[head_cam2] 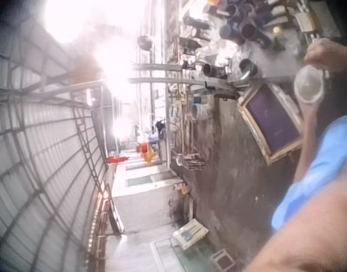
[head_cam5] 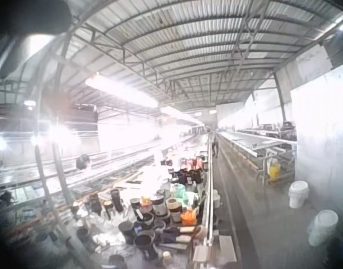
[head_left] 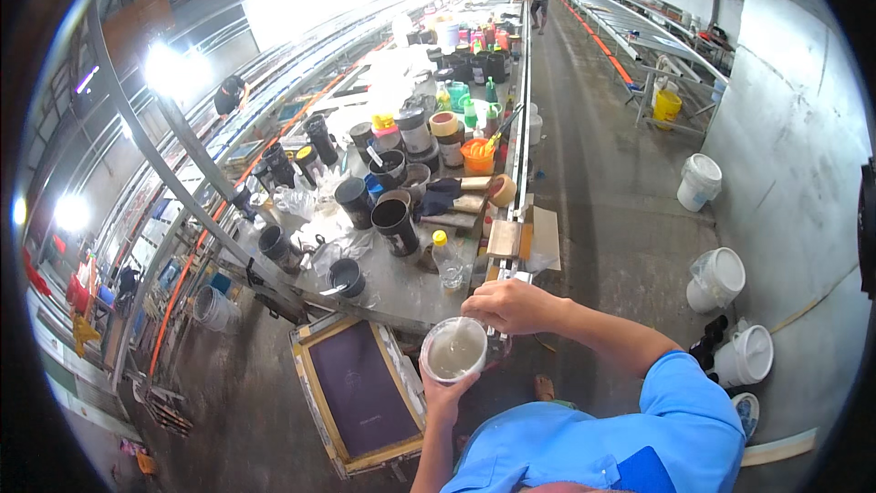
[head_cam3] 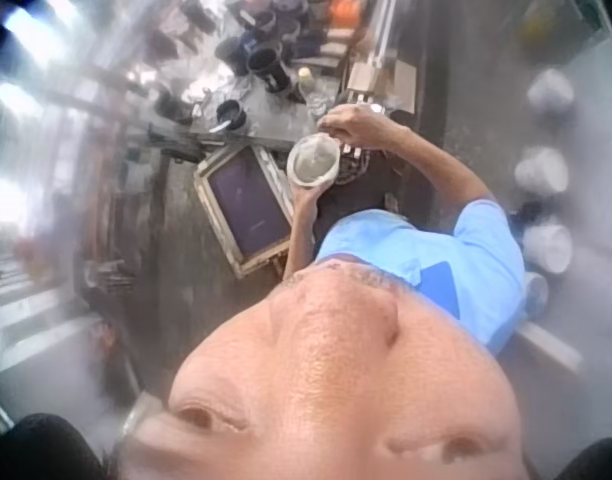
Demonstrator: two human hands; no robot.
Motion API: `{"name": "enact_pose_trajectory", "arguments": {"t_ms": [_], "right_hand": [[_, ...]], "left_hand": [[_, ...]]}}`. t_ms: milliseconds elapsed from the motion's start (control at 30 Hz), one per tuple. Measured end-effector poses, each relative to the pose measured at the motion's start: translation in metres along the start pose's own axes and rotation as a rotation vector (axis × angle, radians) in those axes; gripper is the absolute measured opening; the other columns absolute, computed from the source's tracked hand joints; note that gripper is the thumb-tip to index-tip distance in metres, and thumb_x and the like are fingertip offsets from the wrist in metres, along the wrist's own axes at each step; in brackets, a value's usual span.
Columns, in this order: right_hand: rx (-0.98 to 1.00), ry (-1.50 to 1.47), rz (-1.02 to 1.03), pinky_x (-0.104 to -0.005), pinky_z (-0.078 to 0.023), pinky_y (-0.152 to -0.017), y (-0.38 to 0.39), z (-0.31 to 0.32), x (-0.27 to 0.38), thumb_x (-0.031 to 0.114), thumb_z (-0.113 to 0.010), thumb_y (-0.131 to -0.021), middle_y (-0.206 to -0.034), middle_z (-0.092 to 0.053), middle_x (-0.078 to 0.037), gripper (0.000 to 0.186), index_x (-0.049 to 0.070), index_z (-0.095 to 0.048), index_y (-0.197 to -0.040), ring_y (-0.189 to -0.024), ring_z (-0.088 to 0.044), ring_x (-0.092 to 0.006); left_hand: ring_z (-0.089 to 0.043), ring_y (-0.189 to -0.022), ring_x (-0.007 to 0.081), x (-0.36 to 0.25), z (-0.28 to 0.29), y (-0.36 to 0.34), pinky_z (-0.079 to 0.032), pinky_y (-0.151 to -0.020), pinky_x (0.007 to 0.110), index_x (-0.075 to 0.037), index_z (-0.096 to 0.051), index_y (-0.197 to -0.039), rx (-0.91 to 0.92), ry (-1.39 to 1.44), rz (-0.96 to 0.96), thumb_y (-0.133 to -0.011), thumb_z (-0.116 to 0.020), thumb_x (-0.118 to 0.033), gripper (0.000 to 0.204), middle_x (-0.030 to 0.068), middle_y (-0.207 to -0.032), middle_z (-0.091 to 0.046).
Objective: The person mixes a white liquid in a plastic cup using a stick, repeatedly adding clear liquid from a bottle. The person then pours the mixture onto a screen printing frame and adjusts the frame's position.
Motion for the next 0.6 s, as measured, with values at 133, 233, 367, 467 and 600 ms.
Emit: {"name": "enact_pose_trajectory", "arguments": {"t_ms": [133,233,367,467,600], "right_hand": [[0.103,-0.155,-0.238,-0.0436,-0.055,-0.074,0.002,-0.003,-0.001,0.016,-0.066,-0.099,-0.085,-0.072,-0.021,0.02,-0.002,-0.07,-0.107,-0.081,-0.073,-0.0347],[0.077,-0.286,-0.267,-0.0388,-0.058,-0.075,0.008,-0.019,0.004,0.013,-0.065,-0.1,-0.079,-0.072,-0.015,0.017,0.002,-0.073,-0.11,-0.076,-0.072,-0.0312],[-0.116,-0.149,0.026,-0.0389,-0.058,-0.078,-0.002,-0.015,0.009,0.011,-0.068,-0.098,-0.093,-0.073,-0.015,0.019,0.004,-0.072,-0.115,-0.086,-0.073,-0.0313],[-0.044,-0.004,0.05,-0.0429,-0.057,-0.078,-0.019,-0.003,0.007,0.011,-0.068,-0.098,-0.093,-0.072,-0.014,0.018,0.003,-0.071,-0.114,-0.086,-0.072,-0.0309],[0.025,0.007,0.02,-0.0414,-0.056,-0.075,-0.015,-0.001,-0.003,0.013,-0.067,-0.098,-0.089,-0.073,-0.015,0.016,0.002,-0.073,-0.109,-0.08,-0.072,-0.0296]], "left_hand": [[-0.051,-0.136,0.0249,-0.001,0.003,-0.002,-0.043,-0.116,0.042,-0.006,-0.034,-0.151,-0.021,-0.013,0.063,-0.064,-0.096,-0.005,0.107,0.0115,-0.145,-0.049],[-0.051,-0.136,0.0248,0.001,-0.004,-0.002,-0.044,-0.116,0.042,-0.005,-0.034,-0.15,0.022,0.048,0.078,-0.065,-0.096,-0.005,0.106,0.0113,-0.145,-0.049],[-0.058,-0.129,0.0239,-0.016,-0.016,0.003,-0.047,-0.112,0.041,-0.004,-0.042,-0.149,-0.01,0.051,0.01,-0.065,-0.093,0.0,0.099,0.0109,-0.14,-0.057],[-0.058,-0.13,0.0236,-0.023,-0.011,0.006,-0.046,-0.113,0.041,-0.003,-0.043,-0.148,-0.015,0.03,-0.01,-0.065,-0.093,0.001,0.097,0.0107,-0.14,-0.057],[-0.055,-0.133,0.0242,-0.022,-0.002,0.0,-0.045,-0.114,0.042,-0.005,-0.039,-0.148,-0.023,0.009,-0.012,-0.066,-0.094,-0.003,0.099,0.0113,-0.142,-0.053]]}}
Point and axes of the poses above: each hand's wrist, its own y-axis away from the middle knuckle, its own z-axis out of the back of the hand, x = y × z, the point moved 6 cm from there along -y, towards the middle knuckle
